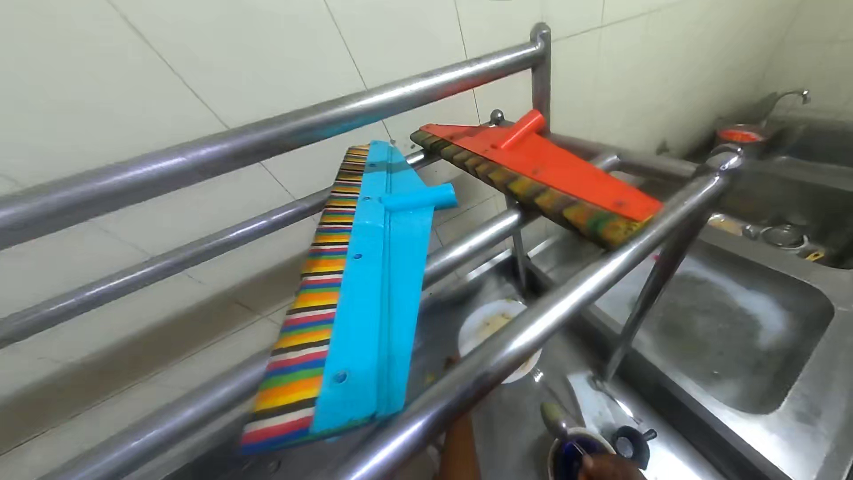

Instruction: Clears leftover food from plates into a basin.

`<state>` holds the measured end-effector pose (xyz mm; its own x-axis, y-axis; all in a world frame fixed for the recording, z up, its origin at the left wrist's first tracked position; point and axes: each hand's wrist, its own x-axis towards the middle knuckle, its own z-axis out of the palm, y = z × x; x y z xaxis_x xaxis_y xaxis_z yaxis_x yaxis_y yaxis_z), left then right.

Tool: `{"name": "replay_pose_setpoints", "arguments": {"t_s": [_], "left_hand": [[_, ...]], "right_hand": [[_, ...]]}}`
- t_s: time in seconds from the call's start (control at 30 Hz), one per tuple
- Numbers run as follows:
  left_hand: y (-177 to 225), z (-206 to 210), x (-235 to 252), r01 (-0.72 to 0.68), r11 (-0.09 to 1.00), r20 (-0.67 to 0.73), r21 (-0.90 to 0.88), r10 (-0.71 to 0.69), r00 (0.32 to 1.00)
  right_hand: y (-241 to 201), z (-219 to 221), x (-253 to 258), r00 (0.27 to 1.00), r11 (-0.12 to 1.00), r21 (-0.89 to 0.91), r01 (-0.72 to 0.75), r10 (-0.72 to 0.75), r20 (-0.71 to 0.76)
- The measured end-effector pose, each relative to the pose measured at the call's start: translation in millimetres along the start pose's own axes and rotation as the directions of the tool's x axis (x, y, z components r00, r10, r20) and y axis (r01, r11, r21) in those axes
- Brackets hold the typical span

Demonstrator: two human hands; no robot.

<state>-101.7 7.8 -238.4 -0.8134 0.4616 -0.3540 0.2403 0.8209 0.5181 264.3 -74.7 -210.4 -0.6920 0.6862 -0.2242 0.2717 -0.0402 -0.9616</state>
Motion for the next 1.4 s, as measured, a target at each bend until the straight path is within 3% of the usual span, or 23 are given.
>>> {"name": "replay_pose_setpoints", "arguments": {"t_s": [0.1, 0.2, 0.3, 0.37, 0.47, 0.6, 0.73, 0.87, 1.0, 1.07, 1.13, 1.27, 1.33, 1.4], "left_hand": [[1, -19, -32, 0.020, 0.974, 0.103, -0.224, 0.004, 0.995], [-48, 15, -7, -0.068, 0.852, -0.015, -0.520, 0.071, 0.997], [-66, 3, -30, 0.010, 0.727, 0.014, -0.687, -0.001, 1.000], [-92, 1, -40, -0.052, 0.668, -0.059, -0.743, 0.012, 0.998], [-123, -22, -67, -0.206, 0.705, -0.250, -0.678, 0.042, 0.967], [-170, -64, -124, -0.368, 0.799, -0.472, -0.476, 0.121, 0.874], [-226, -101, -172, -0.428, 0.832, -0.578, -0.353, 0.166, 0.799], [-268, -126, -209, -0.450, 0.851, -0.660, -0.272, 0.176, 0.731], [-298, -141, -227, -0.448, 0.835, -0.729, -0.319, 0.085, 0.679], [-307, -149, -236, -0.440, 0.840, -0.749, -0.318, 0.062, 0.660], [-314, -155, -242, -0.435, 0.849, -0.765, -0.300, 0.058, 0.641], [-325, -158, -251, -0.363, 0.857, -0.753, -0.365, -0.043, 0.657], [-327, -158, -252, -0.331, 0.847, -0.738, -0.417, -0.102, 0.667], [-333, -152, -254, -0.326, 0.843, -0.737, -0.428, -0.116, 0.666]], "right_hand": [[-8, 6, 8, 0.999, 0.999, 0.023, 0.044, -0.044, 0.021], [-7, 11, 8, 0.997, 0.997, 0.018, 0.073, -0.073, 0.023], [-10, 17, 4, 0.997, 0.999, -0.005, 0.052, -0.052, 0.060], [-10, 27, 3, 0.995, 0.998, -0.033, 0.046, -0.043, 0.088], [-19, 53, 5, 0.991, 0.995, -0.090, 0.047, -0.036, 0.129], [-42, 109, 16, 0.970, 0.964, -0.256, 0.078, -0.014, 0.242], [-66, 169, 21, 0.904, 0.940, -0.282, 0.189, -0.055, 0.423], [-101, 213, 17, 0.804, 0.935, -0.282, 0.213, -0.004, 0.595], [-124, 241, 12, 0.728, 0.779, -0.502, 0.375, 0.088, 0.680], [-126, 255, 17, 0.733, 0.657, -0.629, 0.416, 0.167, 0.659], [-118, 266, 33, 0.785, 0.587, -0.714, 0.381, 0.203, 0.586], [-86, 271, 64, 0.900, 0.606, -0.751, 0.262, 0.127, 0.417], [-85, 268, 51, 0.897, 0.638, -0.718, 0.279, 0.093, 0.431], [-89, 267, 16, 0.850, 0.624, -0.704, 0.339, 0.118, 0.514]]}}
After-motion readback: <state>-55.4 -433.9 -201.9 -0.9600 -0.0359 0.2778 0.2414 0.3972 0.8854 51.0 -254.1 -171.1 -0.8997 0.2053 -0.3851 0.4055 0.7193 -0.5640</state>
